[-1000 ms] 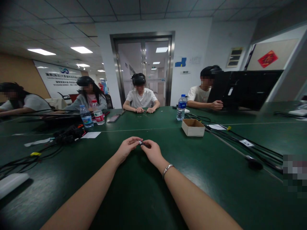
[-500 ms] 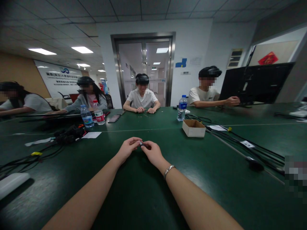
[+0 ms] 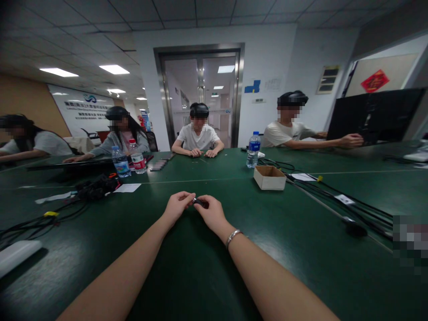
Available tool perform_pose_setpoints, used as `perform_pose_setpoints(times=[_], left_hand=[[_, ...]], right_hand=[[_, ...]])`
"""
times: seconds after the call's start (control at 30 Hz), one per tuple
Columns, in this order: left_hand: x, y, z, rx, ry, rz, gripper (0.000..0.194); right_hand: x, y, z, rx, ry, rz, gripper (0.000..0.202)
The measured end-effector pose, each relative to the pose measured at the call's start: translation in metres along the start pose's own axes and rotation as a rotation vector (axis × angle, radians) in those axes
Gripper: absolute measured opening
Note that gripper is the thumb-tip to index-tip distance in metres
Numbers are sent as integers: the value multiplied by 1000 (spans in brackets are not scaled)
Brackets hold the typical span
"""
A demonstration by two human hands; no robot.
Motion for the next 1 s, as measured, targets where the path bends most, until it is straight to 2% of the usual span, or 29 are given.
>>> perform_pose_setpoints(times=[0.33,0.67,0.83,1.0], left_hand=[[-1,-6,1,165,23,-104,43],[-2,-9,-2,305,71,-205,47],[-2,-7,-1,235,69,-162,44],[-2,-2,-4,57,96,-53,34]], right_hand=[[-1,-1,4,-128,-84,5,21],[-6,-1,15,-187,-238,23,19],[-5,0,11,-171,-219,10,18],[-4,-2,10,-116,-133,-6,20]])
Point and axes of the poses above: each hand's wrist, its own x-axis towards the middle knuckle, its own y-axis out of the palm, z = x × y, the point moved 4 cm from there along x, towards the middle knuckle, and after that the axes turned 5 degrees about -z, right-handed, at the moved point
